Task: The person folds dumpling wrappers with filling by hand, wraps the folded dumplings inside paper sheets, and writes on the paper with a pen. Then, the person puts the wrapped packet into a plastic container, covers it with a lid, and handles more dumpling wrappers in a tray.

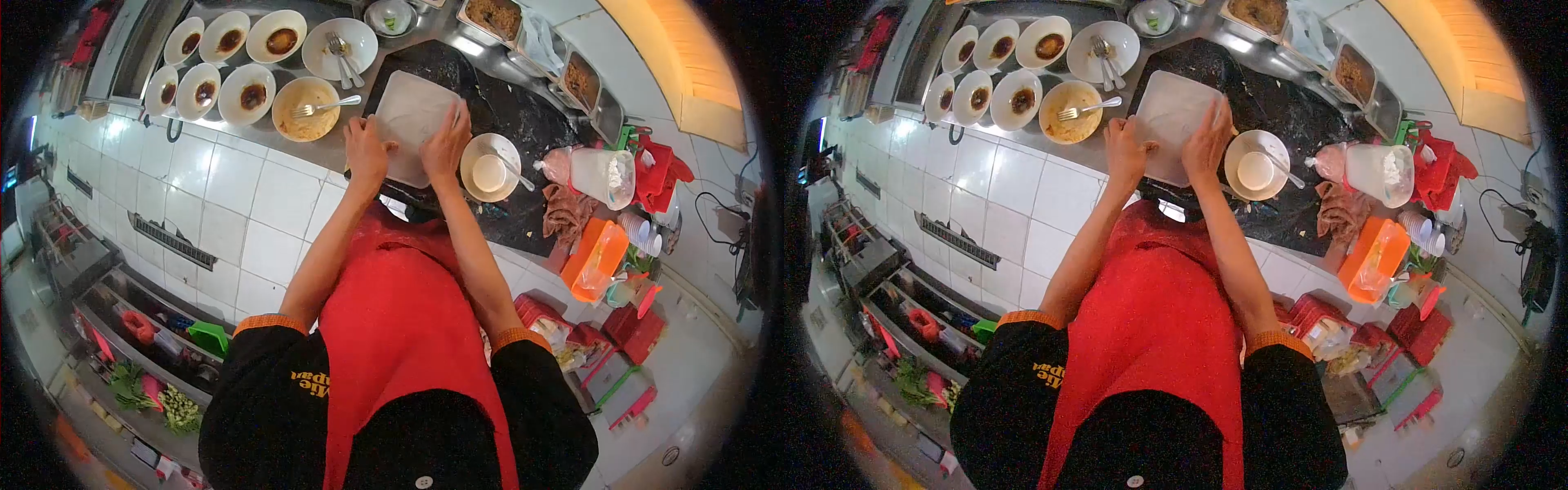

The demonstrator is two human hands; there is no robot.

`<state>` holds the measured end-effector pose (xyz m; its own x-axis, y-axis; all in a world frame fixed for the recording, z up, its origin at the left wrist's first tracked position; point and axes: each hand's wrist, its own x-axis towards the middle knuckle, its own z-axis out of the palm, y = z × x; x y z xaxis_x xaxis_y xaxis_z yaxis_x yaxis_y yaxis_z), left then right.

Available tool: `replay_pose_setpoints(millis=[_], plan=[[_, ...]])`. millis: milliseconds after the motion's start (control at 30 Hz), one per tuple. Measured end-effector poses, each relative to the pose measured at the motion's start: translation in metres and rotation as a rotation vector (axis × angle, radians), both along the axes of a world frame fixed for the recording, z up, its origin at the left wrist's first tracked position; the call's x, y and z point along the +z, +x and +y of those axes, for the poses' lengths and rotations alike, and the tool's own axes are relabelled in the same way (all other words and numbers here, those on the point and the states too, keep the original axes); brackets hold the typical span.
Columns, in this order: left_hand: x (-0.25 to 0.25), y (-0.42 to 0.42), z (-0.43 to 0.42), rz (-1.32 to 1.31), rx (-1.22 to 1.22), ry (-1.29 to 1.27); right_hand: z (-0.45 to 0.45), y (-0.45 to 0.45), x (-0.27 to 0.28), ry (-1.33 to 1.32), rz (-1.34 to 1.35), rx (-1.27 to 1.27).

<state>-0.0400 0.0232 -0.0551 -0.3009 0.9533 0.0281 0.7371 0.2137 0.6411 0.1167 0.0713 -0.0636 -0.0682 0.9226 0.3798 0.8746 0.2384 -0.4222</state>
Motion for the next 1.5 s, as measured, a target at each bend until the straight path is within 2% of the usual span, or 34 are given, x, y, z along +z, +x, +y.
replay_pose_setpoints(millis=[100,200,267,533,600,633,700,833,900,933,1000,1067,1133,1200,1267,1300,1367,1500], plan=[[0.003,0.000,0.002,0.047,0.017,0.019,0.034,0.002,-0.011,-0.037,-0.098,0.114],[0.001,-0.002,0.004,0.026,-0.016,-0.051,0.055,-0.005,-0.017,-0.019,-0.058,0.121],[0.001,0.001,0.004,0.095,-0.022,-0.019,0.056,-0.008,-0.016,-0.041,-0.076,0.109],[0.007,0.017,0.013,0.279,0.008,-0.155,0.068,-0.010,-0.008,-0.035,-0.131,0.128],[0.011,0.018,0.015,0.328,0.013,-0.205,0.085,-0.010,0.005,-0.181,-0.308,0.154],[0.013,0.018,0.015,0.316,0.008,-0.203,0.095,-0.013,0.003,-0.191,-0.308,0.158],[0.014,0.018,0.006,0.299,-0.004,-0.213,0.111,-0.023,-0.004,-0.387,0.032,0.231],[0.013,0.017,0.014,0.261,0.027,-0.173,0.123,-0.026,-0.006,-0.362,0.071,0.197],[0.013,0.018,0.014,0.245,0.037,-0.205,0.142,-0.015,-0.014,-0.674,0.226,0.256],[0.014,0.018,0.014,0.240,0.031,-0.192,0.140,-0.008,-0.016,-0.661,0.222,0.249],[0.013,0.013,0.010,0.187,0.021,-0.192,0.134,-0.001,-0.023,-0.262,0.280,0.346],[0.008,0.012,0.003,0.192,0.011,-0.165,0.098,0.006,-0.006,-0.121,0.290,0.144],[0.003,0.009,0.004,0.194,-0.003,-0.140,0.041,0.011,0.020,-0.202,0.171,-0.081],[0.001,0.010,0.005,0.166,-0.009,-0.151,-0.019,0.018,0.013,-0.127,-0.067,-0.195],[0.002,0.011,0.005,0.146,-0.005,-0.149,-0.054,0.021,0.027,-0.649,0.112,-0.176],[0.002,0.010,0.005,0.133,0.005,-0.149,-0.063,0.023,0.018,-0.645,0.110,-0.186],[0.007,0.009,0.006,0.131,-0.009,-0.152,-0.081,0.031,-0.010,-0.602,0.298,-0.226],[0.005,0.009,0.004,0.149,-0.027,-0.156,-0.083,0.025,-0.006,-0.582,0.435,-0.351]])
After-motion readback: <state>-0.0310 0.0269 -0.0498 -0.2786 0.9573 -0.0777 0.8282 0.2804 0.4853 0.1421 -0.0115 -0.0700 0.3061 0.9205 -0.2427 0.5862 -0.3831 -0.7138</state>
